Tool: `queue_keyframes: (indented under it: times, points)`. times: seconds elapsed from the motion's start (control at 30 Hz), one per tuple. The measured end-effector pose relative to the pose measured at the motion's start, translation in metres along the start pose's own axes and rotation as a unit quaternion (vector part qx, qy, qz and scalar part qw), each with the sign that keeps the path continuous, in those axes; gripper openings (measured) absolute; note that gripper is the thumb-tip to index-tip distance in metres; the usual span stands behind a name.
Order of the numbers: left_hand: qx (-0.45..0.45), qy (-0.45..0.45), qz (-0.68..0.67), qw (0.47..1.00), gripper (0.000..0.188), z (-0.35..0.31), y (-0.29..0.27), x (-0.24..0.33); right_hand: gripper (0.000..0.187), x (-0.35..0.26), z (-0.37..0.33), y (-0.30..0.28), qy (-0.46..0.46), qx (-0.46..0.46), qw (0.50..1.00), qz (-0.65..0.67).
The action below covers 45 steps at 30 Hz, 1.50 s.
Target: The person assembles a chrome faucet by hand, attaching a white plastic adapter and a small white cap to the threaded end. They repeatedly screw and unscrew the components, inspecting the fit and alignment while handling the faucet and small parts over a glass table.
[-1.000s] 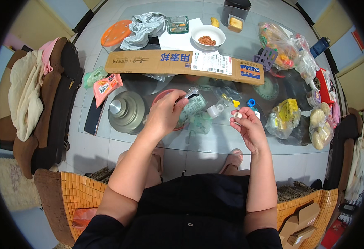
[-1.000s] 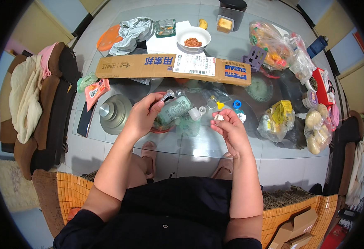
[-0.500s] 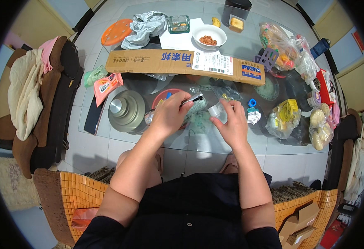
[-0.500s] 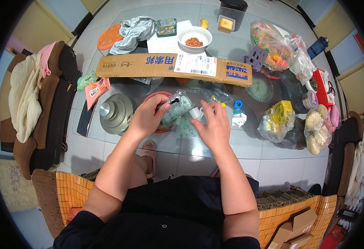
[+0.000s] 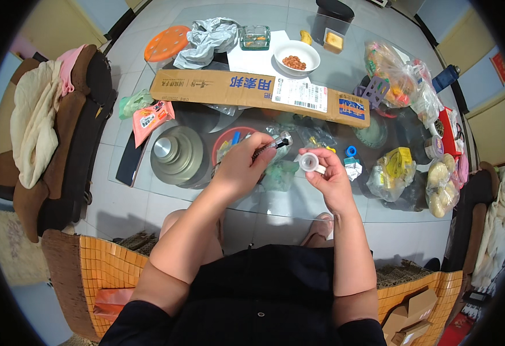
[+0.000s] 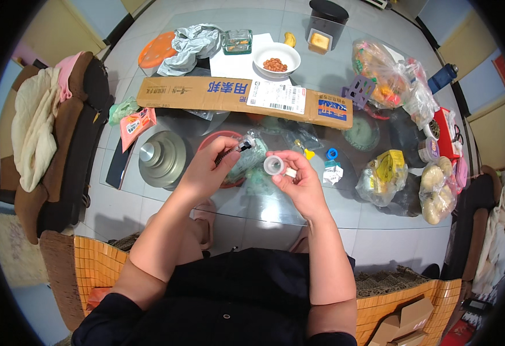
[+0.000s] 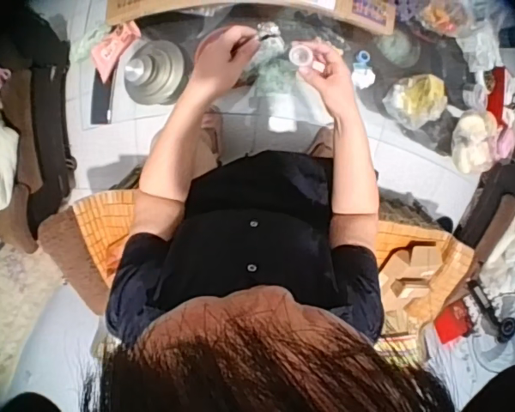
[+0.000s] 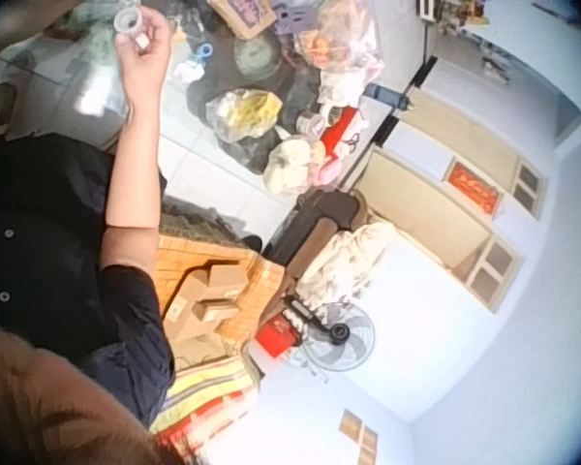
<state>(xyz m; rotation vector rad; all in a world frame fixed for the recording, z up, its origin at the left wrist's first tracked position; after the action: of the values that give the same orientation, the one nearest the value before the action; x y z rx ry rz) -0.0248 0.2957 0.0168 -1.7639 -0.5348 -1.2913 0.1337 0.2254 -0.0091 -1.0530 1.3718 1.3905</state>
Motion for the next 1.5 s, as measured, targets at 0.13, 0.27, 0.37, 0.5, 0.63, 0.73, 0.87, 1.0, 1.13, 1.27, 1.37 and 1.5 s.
queue_keyframes:
  times: [0.13, 0.27, 0.37, 0.5, 0.63, 0.73, 0.87, 1.0, 1.13, 1.27, 1.37, 1.5]
  points:
    - [-0.102, -0.032, -0.076, 0.991, 0.026, -0.004, 0.017, 0.013, 0.037, -0.001, -0.003, 0.006, 0.0, -0.031, 0.999, 0.021]
    - [-0.117, 0.052, -0.098, 0.987, 0.041, -0.006, 0.036, 0.02, 0.037, 0.004, -0.005, 0.018, 0.023, -0.045, 0.997, 0.063]
    - [-0.107, 0.035, -0.073, 0.991, 0.035, -0.004, 0.035, 0.008, 0.04, 0.007, -0.004, 0.013, 0.031, -0.035, 0.999, -0.015]
    - [-0.069, 0.006, -0.128, 0.989, 0.031, 0.002, 0.019, 0.001, 0.028, -0.001, -0.004, -0.046, 0.059, 0.145, 0.952, -0.264]
    - [-0.049, 0.023, -0.246, 0.968, 0.034, 0.008, 0.014, -0.002, 0.027, -0.005, -0.006, -0.05, 0.001, 0.193, 0.844, -0.501]
    - [-0.065, -0.029, -0.205, 0.976, 0.032, 0.005, 0.017, 0.003, 0.03, -0.009, -0.002, -0.025, -0.061, 0.174, 0.768, -0.613]
    - [-0.077, -0.041, -0.233, 0.969, 0.031, 0.005, 0.021, -0.005, 0.028, -0.009, 0.003, -0.022, -0.035, 0.144, 0.831, -0.536]
    - [-0.073, 0.0, -0.227, 0.971, 0.031, 0.002, 0.025, -0.005, 0.029, -0.003, -0.001, -0.017, 0.045, 0.084, 0.993, -0.072]
    - [-0.12, -0.012, -0.263, 0.957, 0.029, -0.003, 0.038, 0.007, 0.034, -0.022, -0.014, -0.004, 0.02, 0.105, 0.991, 0.08]
    - [-0.139, -0.049, -0.286, 0.947, 0.032, -0.006, 0.046, 0.008, 0.034, -0.037, -0.018, 0.001, -0.044, 0.092, 0.993, -0.062]
    - [-0.128, -0.018, -0.28, 0.951, 0.032, -0.005, 0.048, 0.014, 0.032, -0.05, -0.021, 0.006, -0.084, 0.091, 0.98, -0.157]
    - [-0.136, -0.03, -0.276, 0.951, 0.036, -0.007, 0.05, 0.014, 0.031, -0.061, -0.023, 0.012, -0.133, 0.089, 0.963, -0.218]
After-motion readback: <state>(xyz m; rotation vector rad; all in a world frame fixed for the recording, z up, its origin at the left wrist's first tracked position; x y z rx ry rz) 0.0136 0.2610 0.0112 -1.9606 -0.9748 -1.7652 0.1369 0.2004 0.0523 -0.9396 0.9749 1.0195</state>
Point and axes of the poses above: each hand's wrist, its own z-axis towards the middle knuckle, its own y-axis out of the palm, x = y × z, the point moved 9 cm from there along z, towards the middle knuckle, and after that the axes turned 3 degrees about -x, right-handed, at the moved point
